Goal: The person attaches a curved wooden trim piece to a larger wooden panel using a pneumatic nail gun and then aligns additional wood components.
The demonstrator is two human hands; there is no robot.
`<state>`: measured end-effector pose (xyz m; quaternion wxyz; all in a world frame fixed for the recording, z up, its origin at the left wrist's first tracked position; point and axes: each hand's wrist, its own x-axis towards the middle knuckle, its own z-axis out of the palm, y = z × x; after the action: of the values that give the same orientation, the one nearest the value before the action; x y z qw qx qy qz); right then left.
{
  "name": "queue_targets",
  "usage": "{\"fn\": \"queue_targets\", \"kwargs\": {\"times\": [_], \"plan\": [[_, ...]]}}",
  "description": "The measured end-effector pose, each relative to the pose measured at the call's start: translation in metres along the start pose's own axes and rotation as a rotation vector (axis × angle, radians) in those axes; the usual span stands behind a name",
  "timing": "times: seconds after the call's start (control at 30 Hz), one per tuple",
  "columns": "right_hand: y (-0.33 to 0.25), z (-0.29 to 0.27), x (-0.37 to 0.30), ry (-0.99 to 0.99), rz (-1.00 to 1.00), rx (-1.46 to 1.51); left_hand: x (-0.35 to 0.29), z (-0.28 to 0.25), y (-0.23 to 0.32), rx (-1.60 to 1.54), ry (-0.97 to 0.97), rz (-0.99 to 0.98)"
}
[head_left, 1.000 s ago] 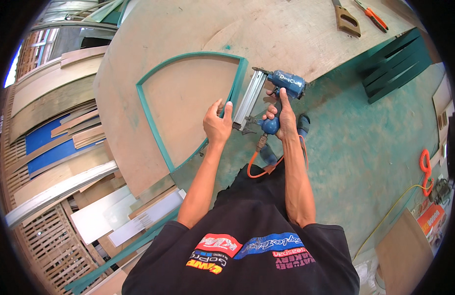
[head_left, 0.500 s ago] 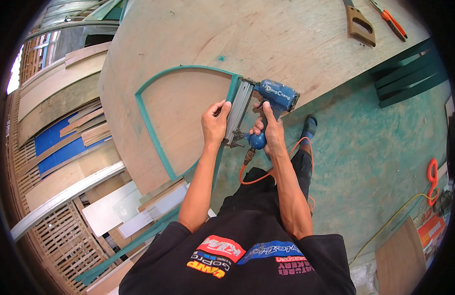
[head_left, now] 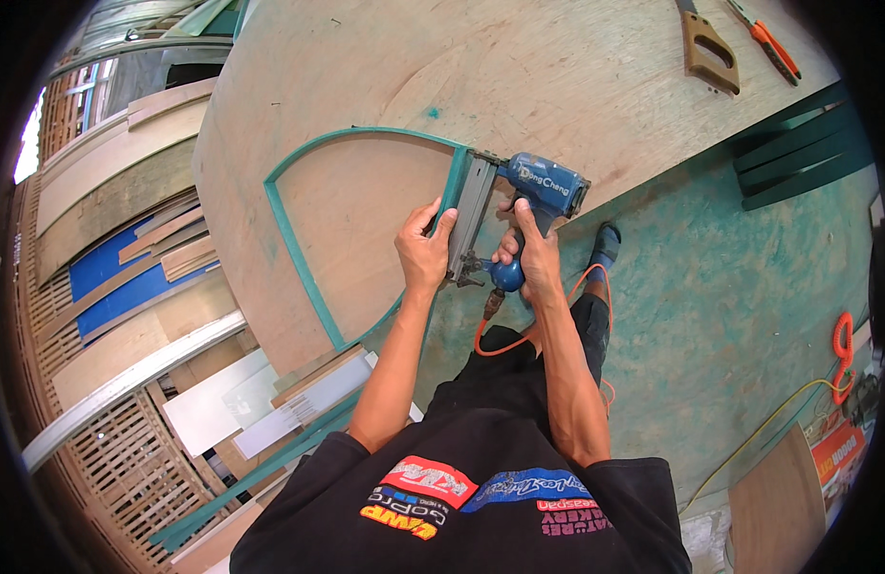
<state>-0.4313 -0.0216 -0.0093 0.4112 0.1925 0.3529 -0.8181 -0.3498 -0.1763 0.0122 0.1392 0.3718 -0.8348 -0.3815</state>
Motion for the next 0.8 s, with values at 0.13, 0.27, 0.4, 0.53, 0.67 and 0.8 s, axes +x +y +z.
{"fn": "queue_targets", "kwargs": {"times": [0.13, 0.27, 0.4, 0.53, 0.67, 0.8], "plan": [[0.0013, -0.0001, 0.0006, 0.002, -0.016, -0.01, -0.0012, 0.0011, -0.0028, 0.038, 0.018, 0.046], [0.0011, 0.0002, 0.0, 0.011, -0.006, -0.016, -0.0024, 0.0007, -0.0026, 0.042, 0.015, 0.037], [-0.0008, 0.0017, -0.0012, 0.028, 0.037, 0.007, -0.0028, 0.0012, 0.0035, 0.031, 0.017, 0.0], [-0.001, 0.0025, -0.0014, 0.025, 0.05, 0.007, -0.0034, 0.0035, -0.0011, 0.024, 0.036, 0.04], [0.0029, -0.0014, 0.0021, 0.015, 0.06, -0.007, -0.001, 0.0016, 0.001, 0.02, 0.024, 0.033], [-0.0003, 0.0001, -0.0012, -0.012, 0.031, -0.026, -0.0006, -0.0023, -0.0024, 0.026, 0.001, 0.03]]}}
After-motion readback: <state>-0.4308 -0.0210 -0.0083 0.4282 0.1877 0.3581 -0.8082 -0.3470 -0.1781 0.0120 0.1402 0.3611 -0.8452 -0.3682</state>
